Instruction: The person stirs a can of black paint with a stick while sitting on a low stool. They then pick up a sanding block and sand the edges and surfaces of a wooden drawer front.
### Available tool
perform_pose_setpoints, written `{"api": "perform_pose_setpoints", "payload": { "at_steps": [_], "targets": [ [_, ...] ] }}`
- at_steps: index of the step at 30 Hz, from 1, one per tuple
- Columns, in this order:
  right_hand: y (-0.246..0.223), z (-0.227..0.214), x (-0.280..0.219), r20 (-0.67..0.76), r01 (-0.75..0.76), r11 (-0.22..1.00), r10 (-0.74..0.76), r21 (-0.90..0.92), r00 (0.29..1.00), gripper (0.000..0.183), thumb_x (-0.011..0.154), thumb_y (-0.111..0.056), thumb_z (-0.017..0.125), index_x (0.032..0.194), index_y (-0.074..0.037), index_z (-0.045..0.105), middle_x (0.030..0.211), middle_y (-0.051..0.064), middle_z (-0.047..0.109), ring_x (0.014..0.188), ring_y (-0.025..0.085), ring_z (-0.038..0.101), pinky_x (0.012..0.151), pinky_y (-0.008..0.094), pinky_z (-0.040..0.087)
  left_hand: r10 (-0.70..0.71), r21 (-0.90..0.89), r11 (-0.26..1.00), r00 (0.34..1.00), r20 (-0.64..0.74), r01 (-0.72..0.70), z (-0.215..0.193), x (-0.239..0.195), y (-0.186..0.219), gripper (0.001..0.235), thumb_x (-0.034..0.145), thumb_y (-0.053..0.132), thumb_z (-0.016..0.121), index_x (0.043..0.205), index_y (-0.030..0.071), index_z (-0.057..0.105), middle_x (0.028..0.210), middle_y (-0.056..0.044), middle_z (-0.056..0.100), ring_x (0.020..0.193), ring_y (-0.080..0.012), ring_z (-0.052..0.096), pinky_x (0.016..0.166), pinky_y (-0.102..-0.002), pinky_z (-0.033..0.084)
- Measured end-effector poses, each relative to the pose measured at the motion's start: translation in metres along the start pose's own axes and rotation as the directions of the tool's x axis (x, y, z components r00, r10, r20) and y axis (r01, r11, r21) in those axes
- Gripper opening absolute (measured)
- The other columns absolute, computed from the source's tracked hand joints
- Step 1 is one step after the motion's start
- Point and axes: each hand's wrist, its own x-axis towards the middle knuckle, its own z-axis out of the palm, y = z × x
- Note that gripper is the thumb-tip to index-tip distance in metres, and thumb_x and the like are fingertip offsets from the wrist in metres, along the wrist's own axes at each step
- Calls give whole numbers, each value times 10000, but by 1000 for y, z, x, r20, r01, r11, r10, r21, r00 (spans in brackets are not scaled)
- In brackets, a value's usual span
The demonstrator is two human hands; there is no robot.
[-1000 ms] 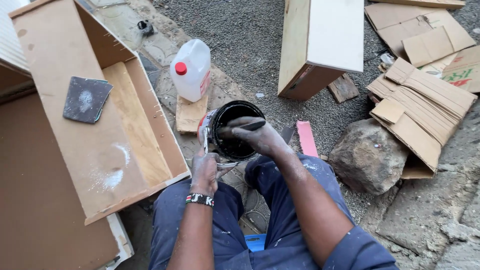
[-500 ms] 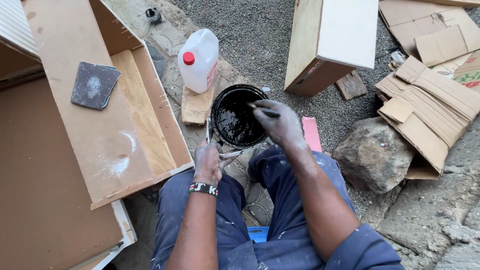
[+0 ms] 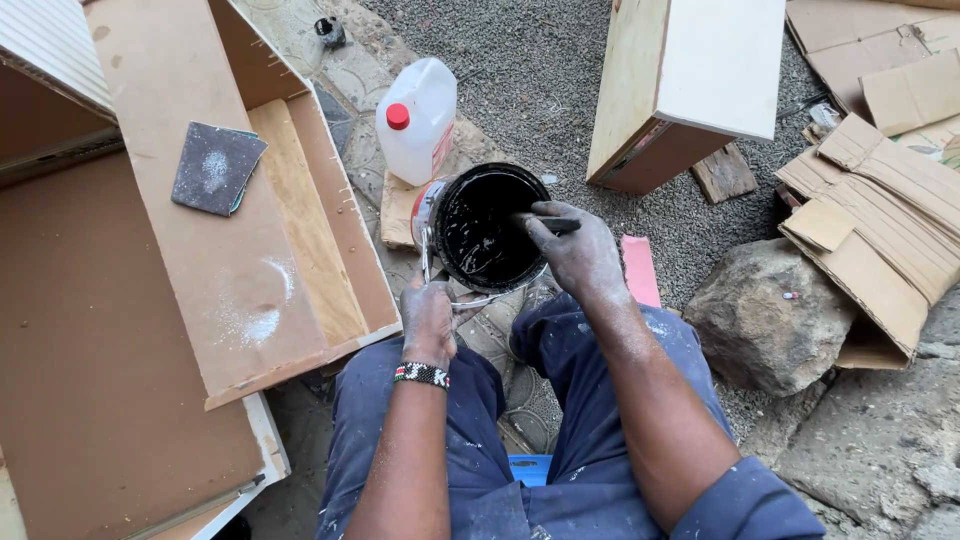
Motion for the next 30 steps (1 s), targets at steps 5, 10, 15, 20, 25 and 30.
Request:
{"api": "perform_pose_setpoints", "payload": {
  "at_steps": [5, 10, 15, 20, 25, 30],
  "targets": [
    [7, 2, 0, 142, 132, 989, -140, 65, 980, 409, 1037, -393, 861, 1404, -216, 903, 1336, 206, 878, 1348, 456, 796, 1113, 583, 642, -1, -50, 999, 1000, 15, 2, 18, -51, 47, 1104, 828, -51, 550, 1877, 263, 413, 1725, -315, 551, 937, -533, 871, 862, -603, 777],
    [21, 14, 6, 186, 278, 943, -311, 183, 932, 418, 1029, -332, 856, 1419, -187, 905, 1361, 250, 875, 1370, 516, 780, 1119, 586, 631, -17, -53, 998, 999, -40, 15, 8, -17, 15, 1030, 900, -40, 536, 1881, 253, 422, 1750, -334, 478, 1010, -610, 844, 884, -641, 761],
    [22, -5, 9, 251, 437, 897, -410, -61, 877, 446, 1084, -267, 812, 1514, -159, 855, 1321, 314, 812, 1302, 591, 747, 1085, 668, 618, -19, -38, 999, 1000, -4, 19, 13, -18, 16, 1096, 864, -63, 547, 1898, 266, 392, 1776, -328, 470, 1014, -622, 829, 904, -661, 748],
    [17, -1, 0, 333, 321, 942, -336, 100, 881, 437, 1038, -358, 856, 1449, -215, 900, 1372, 240, 868, 1381, 517, 766, 1144, 612, 612, -16, -45, 999, 999, -44, 14, 7, -7, 5, 1060, 878, -59, 548, 1886, 243, 416, 1715, -305, 500, 912, -540, 854, 843, -608, 776],
    [26, 0, 12, 192, 282, 957, -289, 65, 938, 481, 1105, -418, 841, 1559, -259, 833, 1508, 157, 827, 1470, 414, 729, 1183, 565, 601, 7, 11, 1000, 999, -37, -7, 15, -21, 19, 1091, 833, -56, 567, 1873, 250, 444, 1558, -233, 594, 867, -491, 845, 813, -613, 781],
    [-4, -3, -8, 379, 184, 951, -271, 250, 885, 492, 1046, -322, 869, 1513, -168, 868, 1539, 210, 846, 1542, 433, 708, 1274, 585, 551, -3, -84, 996, 1000, 17, 4, 12, -3, 1, 1045, 845, -48, 559, 1847, 238, 482, 1578, -281, 599, 886, -572, 844, 826, -635, 775]
  ]
}}
